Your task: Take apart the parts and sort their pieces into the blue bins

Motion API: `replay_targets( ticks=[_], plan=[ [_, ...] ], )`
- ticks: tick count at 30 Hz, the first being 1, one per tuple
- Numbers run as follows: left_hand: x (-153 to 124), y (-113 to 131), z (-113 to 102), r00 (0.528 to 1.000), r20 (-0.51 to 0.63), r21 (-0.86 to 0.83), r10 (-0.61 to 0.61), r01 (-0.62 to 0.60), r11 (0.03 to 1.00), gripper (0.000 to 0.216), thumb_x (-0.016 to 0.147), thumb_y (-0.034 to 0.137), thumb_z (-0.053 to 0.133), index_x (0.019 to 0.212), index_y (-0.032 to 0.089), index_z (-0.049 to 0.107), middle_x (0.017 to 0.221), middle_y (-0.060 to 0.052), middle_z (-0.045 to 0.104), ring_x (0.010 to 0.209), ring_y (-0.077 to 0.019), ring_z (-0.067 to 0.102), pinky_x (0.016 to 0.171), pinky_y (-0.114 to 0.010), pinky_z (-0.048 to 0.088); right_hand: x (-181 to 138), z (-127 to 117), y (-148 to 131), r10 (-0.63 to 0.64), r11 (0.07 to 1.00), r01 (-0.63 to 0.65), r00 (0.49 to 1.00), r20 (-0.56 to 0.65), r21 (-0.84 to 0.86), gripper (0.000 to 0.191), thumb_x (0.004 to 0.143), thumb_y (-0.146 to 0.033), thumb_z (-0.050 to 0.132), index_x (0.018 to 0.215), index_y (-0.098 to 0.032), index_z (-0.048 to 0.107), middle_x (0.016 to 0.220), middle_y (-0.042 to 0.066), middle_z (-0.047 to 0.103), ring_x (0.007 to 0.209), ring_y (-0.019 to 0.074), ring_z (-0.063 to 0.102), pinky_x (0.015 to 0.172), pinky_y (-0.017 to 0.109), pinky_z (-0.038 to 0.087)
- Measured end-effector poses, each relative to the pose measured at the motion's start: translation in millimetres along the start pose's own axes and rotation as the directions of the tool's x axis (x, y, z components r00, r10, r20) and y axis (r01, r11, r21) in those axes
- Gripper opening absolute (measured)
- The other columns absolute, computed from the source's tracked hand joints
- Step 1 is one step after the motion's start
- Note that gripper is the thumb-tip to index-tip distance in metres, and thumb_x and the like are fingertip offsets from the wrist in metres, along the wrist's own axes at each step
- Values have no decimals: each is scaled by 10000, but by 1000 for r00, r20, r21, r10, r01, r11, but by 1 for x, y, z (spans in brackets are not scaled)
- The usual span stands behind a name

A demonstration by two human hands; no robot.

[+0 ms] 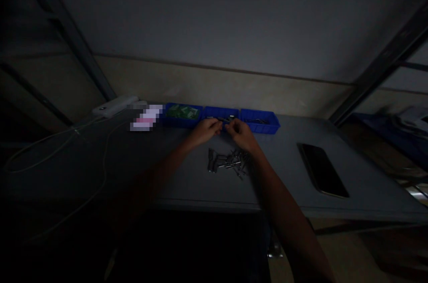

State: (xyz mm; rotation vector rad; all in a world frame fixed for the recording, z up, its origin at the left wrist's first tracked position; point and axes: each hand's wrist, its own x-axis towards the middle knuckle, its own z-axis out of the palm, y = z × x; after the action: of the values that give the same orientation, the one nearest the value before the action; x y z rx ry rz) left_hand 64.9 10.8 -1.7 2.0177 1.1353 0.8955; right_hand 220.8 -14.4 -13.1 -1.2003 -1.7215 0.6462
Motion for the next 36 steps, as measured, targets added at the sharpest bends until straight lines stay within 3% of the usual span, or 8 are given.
replay_targets(
  ticks=[6,10,15,20,27,31,33,36],
  plan=[
    [0,-1,4,996,-41,-73,84,-87,994,126,819,196,445,785,147,556,721,-17,629,682,-119,582,647,-227,441,1,-2,-3,69,993,-66,997,23,-102,464,808,-579,322,601,-180,439,538,-31,363,525,105,349,510,245,273],
    [1,-5,5,997,-42,-85,70,-73,994,114,808,200,470,839,143,563,732,-20,634,676,-119,591,637,-224,439,2,-3,0,48,994,-48,999,-2,-103,408,791,-551,381,619,-183,424,559,-34,364,533,99,343,510,240,271],
    [2,-5,2,999,-3,5,41,-41,999,283,858,324,388,783,144,594,654,-12,618,608,-122,566,578,-219,410,1,-3,5,10,998,-13,999,-47,-66,342,768,-516,453,699,-181,448,584,-39,389,553,102,359,528,236,287],
    [1,-2,-1,998,5,41,59,-59,997,214,830,225,421,713,143,580,654,-11,613,618,-115,554,579,-212,399,1,-2,3,5,999,-6,1000,-8,-52,357,773,-525,447,712,-173,467,611,-32,419,576,103,389,544,235,301],
    [-1,0,2,996,23,6,89,-89,996,147,804,185,455,787,133,591,701,-20,634,664,-118,578,618,-216,427,1,-10,-4,93,983,-83,994,54,-161,462,777,-584,387,583,-168,442,543,-35,374,524,93,347,501,234,259],
    [-6,1,0,979,170,86,113,-129,988,167,798,216,478,841,135,618,770,-42,671,706,-131,605,629,-214,432,2,-20,-2,104,982,-105,994,-11,-157,453,751,-589,422,555,-181,401,529,-41,359,509,90,335,497,239,253],
    [-9,2,-4,935,343,167,87,-152,974,152,762,228,532,828,140,637,787,-45,685,717,-137,614,625,-206,428,4,-28,4,74,981,-100,985,-156,-168,430,758,-563,424,553,-186,395,527,-40,366,519,96,341,507,244,258],
    [-15,4,-10,840,543,287,5,-190,939,146,703,253,600,795,156,658,774,-36,697,710,-144,621,593,-195,412,6,-42,17,60,968,-155,908,-414,-199,385,791,-493,400,555,-189,397,531,-36,381,533,103,346,520,248,261]
  ],
)
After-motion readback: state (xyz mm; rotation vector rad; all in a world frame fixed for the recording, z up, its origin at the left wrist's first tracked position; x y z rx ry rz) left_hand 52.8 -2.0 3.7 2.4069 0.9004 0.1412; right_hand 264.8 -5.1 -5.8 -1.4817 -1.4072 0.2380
